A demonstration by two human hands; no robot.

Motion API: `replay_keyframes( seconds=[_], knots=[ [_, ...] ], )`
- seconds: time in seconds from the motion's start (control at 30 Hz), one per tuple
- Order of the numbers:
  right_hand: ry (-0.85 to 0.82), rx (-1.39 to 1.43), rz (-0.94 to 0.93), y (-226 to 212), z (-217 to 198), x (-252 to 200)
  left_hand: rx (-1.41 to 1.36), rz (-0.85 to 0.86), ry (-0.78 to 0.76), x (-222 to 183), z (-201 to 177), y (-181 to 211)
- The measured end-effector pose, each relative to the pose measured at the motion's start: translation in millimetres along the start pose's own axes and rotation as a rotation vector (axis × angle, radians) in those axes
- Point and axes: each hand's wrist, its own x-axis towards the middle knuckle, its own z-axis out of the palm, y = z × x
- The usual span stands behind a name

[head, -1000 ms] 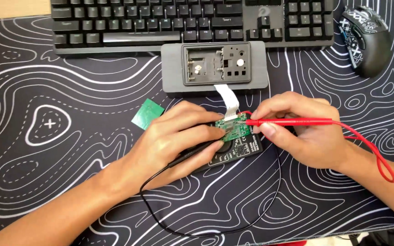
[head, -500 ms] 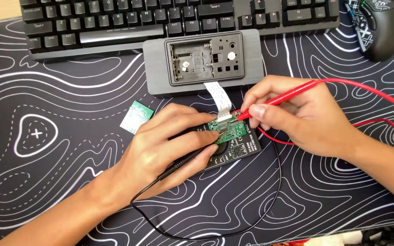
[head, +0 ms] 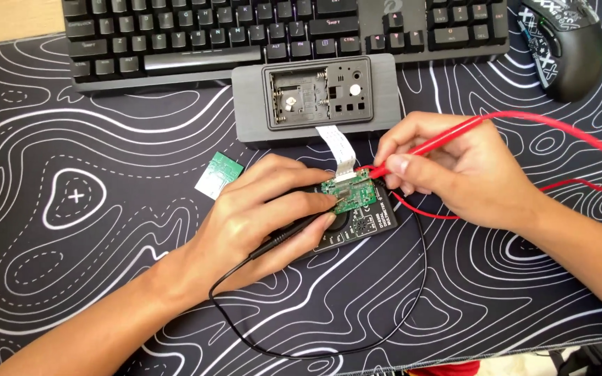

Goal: Testing and troubleshooting a circuit board using multimeter probes at a repair bench.

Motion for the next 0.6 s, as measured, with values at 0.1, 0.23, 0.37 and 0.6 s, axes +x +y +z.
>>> replay_keyframes(
  seconds=[0.1, 0.23, 0.37, 0.6],
  knots=[
    [0.001, -0.02, 0.022, -5, 4, 1, 0.005, 0.004, 0.003, -1, 0, -1],
    [0.0, -0.028, -0.008, 1, -1, 1, -0.002, 0.001, 0.008, -1, 0, -1],
    [0.024, -0.074, -0.09, 7, -2, -5, -0.001, 0.004, -0.007, -1, 0, 1],
    [-0.011, -0.113, -0.173, 12, -1, -5, 0.016, 0.006, -0.003, -1, 0, -2]
  ],
)
